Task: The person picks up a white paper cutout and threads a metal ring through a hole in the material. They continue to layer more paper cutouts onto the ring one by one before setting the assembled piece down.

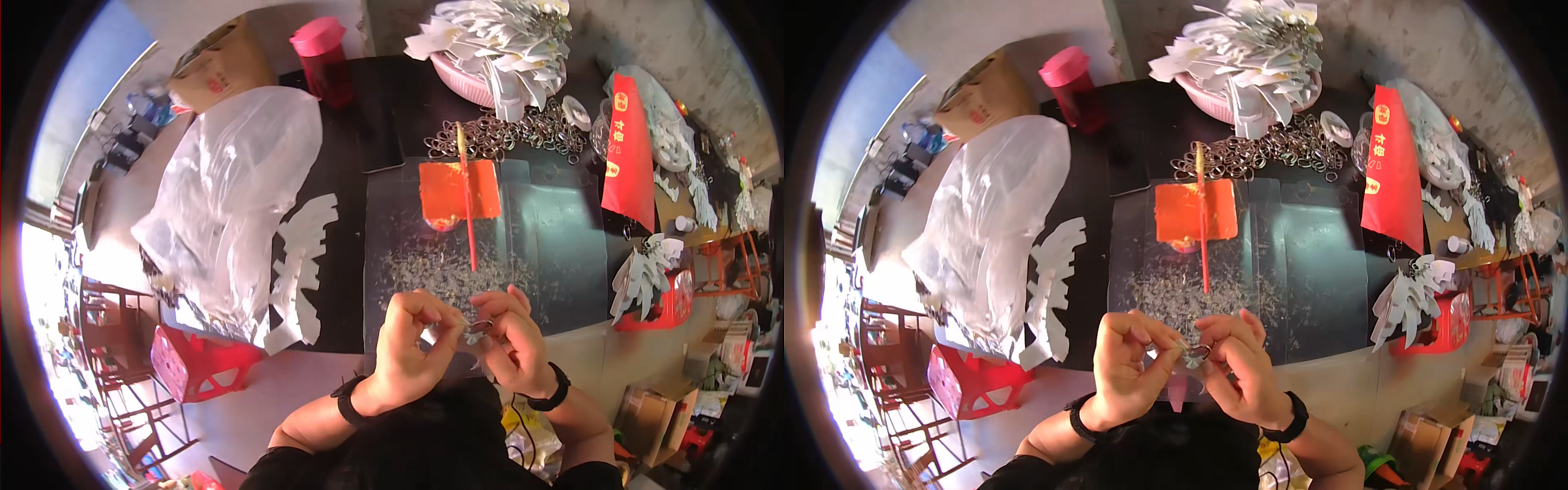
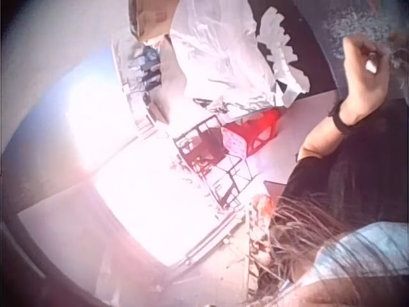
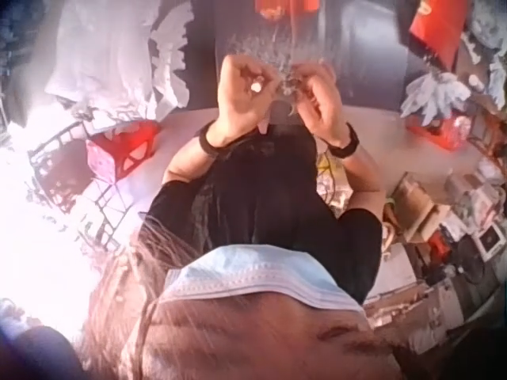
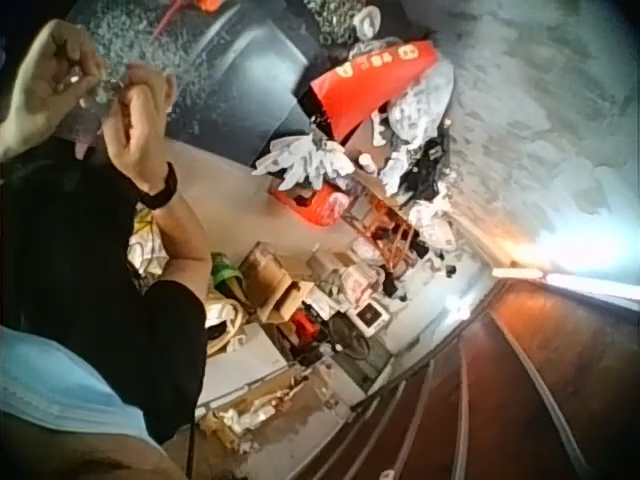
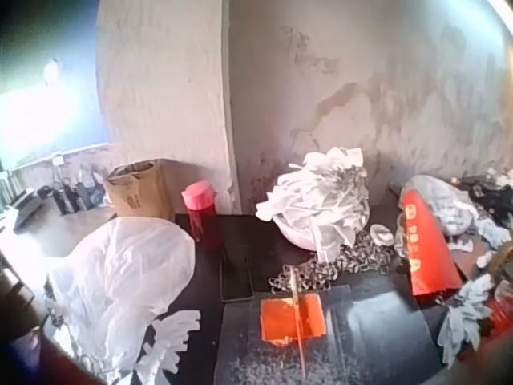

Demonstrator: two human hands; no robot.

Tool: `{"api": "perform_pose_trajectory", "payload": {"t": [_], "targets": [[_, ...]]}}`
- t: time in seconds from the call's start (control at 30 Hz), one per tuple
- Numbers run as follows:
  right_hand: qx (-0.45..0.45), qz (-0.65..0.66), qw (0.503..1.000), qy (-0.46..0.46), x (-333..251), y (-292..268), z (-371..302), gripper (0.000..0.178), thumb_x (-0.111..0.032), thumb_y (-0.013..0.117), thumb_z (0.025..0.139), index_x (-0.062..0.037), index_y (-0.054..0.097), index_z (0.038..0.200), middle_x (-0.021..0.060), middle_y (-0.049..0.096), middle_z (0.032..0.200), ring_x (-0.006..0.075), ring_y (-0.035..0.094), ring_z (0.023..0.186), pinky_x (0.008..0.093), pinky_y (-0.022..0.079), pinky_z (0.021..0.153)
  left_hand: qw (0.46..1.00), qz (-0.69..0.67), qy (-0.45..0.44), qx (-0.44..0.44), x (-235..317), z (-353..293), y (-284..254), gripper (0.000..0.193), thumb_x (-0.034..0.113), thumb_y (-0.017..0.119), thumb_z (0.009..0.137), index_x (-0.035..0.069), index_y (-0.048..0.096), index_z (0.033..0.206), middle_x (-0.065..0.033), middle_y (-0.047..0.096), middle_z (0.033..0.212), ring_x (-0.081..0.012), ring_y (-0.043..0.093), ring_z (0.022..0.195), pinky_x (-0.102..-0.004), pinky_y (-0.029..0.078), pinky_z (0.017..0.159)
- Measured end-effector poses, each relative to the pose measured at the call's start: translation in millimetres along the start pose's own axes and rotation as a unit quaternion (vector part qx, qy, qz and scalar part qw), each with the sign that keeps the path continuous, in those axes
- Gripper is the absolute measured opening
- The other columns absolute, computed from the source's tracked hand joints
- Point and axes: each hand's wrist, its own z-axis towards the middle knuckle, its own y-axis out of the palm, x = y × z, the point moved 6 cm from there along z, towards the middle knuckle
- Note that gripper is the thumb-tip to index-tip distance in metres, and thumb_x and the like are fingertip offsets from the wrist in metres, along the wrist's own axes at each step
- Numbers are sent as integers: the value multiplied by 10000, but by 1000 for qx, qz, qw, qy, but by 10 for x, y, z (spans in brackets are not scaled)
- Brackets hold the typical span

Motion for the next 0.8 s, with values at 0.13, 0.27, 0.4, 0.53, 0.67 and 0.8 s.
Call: {"api": "perform_pose_trajectory", "payload": {"t": [0.13, 0.27, 0.4, 0.53, 0.67, 0.8], "targets": [[-12, 11, 997, 75, 109, -192, 202, 140, 31, 574, 702, -64, 478, 739, 69, 539, 958, 235, 534, 1078, 434, 174, 1021, 997, 17, -70, 12, -17, 294, 94, 407, -205, 578, 722, 30, 341, 955, -104, 514, 868, -166, 579, 804, -267, 486, 735], [-3, 12, 993, 118, 143, -388, 248, 134, 33, 575, 697, -59, 497, 755, 75, 534, 978, 231, 524, 1080, 435, 177, 1018, 991, 69, -116, -3, -42, 453, 239, 389, -175, 602, 731, 9, 372, 985, -91, 521, 870, -124, 566, 794, -242, 477, 722], [-9, 14, 989, 149, 184, -539, 206, 120, 22, 570, 705, -51, 519, 786, 81, 528, 1021, 228, 506, 1085, 441, 180, 1017, 982, 106, -156, -4, -31, 517, 399, 391, -169, 594, 741, 4, 367, 1009, -82, 512, 857, -116, 563, 771, -236, 482, 712], [-1, 17, 986, 163, 168, -649, 123, 103, 3, 565, 722, -49, 520, 798, 83, 526, 1031, 223, 494, 1089, 440, 181, 1017, 971, 103, -216, -6, 48, 545, 517, 397, -167, 596, 741, 6, 365, 1014, -64, 488, 830, -112, 563, 768, -236, 481, 711], [22, -9, 989, 144, 6, -719, 69, 100, 2, 565, 727, -51, 521, 799, 81, 526, 1029, 216, 497, 1081, 432, 174, 1021, 968, 126, -212, -37, 185, 546, 546, 429, -168, 603, 731, 11, 357, 1034, -46, 442, 821, -106, 552, 755, -232, 469, 705], [39, -25, 990, 130, -210, -664, 100, 115, 12, 572, 722, -55, 517, 796, 79, 526, 1027, 209, 509, 1059, 418, 175, 1015, 984, 70, -161, -32, 290, 496, 454, 454, -166, 605, 727, 19, 347, 1051, -39, 434, 820, -92, 523, 759, -216, 439, 688]]}}
